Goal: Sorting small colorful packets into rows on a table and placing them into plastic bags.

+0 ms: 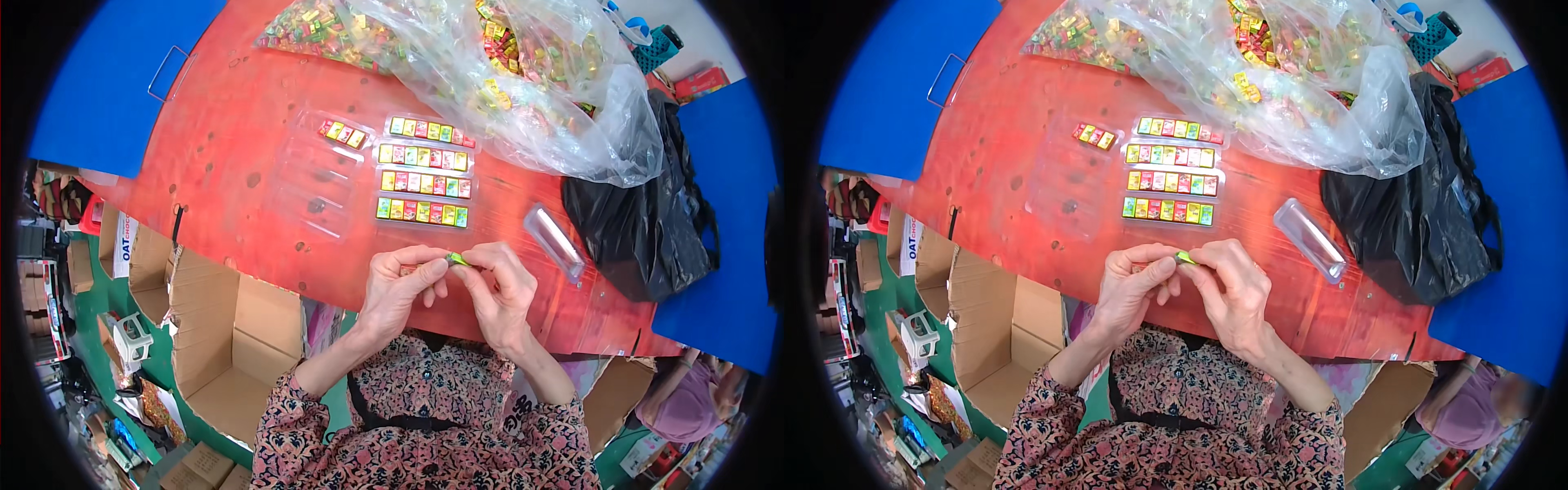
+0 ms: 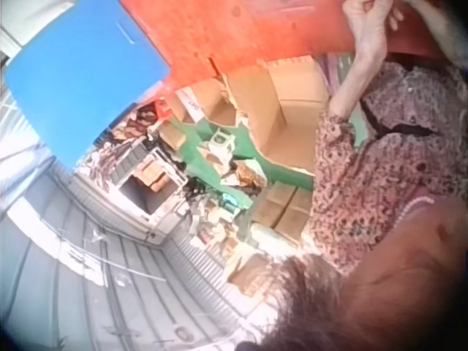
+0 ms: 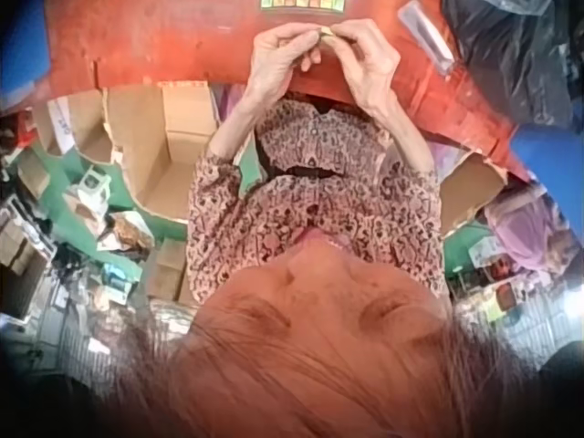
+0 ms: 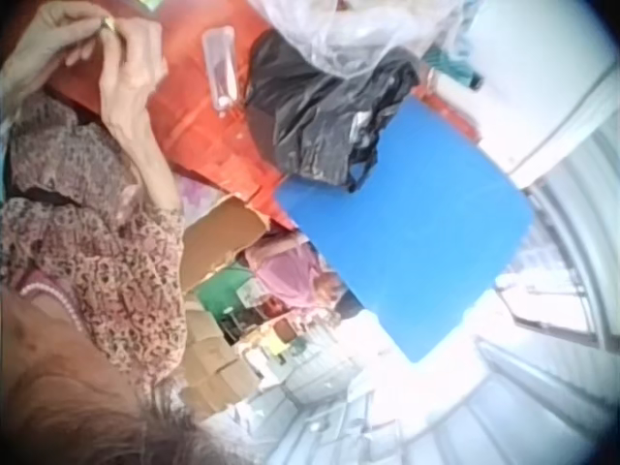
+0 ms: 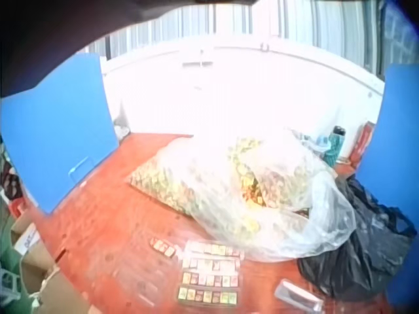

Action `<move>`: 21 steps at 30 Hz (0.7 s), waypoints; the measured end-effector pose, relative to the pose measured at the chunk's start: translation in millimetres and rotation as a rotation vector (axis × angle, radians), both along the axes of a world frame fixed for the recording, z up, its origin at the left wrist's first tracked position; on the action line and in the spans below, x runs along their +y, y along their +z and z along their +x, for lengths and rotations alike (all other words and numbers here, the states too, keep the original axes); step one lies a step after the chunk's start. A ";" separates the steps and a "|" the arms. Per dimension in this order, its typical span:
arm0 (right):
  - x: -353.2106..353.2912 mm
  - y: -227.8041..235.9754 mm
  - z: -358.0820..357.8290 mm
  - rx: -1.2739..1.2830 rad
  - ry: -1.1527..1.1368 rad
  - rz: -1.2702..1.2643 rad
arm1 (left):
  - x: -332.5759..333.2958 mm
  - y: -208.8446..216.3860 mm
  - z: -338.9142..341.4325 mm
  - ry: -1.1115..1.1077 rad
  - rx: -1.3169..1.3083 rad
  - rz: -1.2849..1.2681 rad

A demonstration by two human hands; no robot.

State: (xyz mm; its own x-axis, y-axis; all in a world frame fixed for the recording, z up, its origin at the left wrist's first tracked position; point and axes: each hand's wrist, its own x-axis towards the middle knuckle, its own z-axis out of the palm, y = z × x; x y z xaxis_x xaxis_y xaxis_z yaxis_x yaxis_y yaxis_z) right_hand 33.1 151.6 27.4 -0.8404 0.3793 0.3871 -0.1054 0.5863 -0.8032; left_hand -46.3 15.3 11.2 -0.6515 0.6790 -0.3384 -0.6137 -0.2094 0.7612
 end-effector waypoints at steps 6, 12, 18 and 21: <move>0.3 -5.0 4.3 -0.074 0.052 -0.428 | -1.9 1.9 -2.0 -0.055 0.247 -0.072; 1.5 -6.0 1.7 -0.194 0.116 -0.718 | -1.8 -5.7 -1.2 0.005 -0.071 -0.028; 3.4 -3.5 -4.9 -0.219 0.143 -0.229 | 1.0 1.1 -4.3 -0.007 -0.069 -0.035; 3.0 1.7 -6.1 -0.233 0.152 -0.231 | 2.0 -0.2 -5.1 -0.043 0.006 -0.042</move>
State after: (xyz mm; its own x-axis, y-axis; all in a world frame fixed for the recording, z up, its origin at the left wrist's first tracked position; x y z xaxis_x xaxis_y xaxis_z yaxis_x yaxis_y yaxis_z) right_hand 27.0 154.6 29.1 -0.9496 0.2980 0.0973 0.0238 0.3781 -0.9255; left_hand -51.3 17.3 11.0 -0.6239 0.6920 -0.3631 -0.6169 -0.1508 0.7725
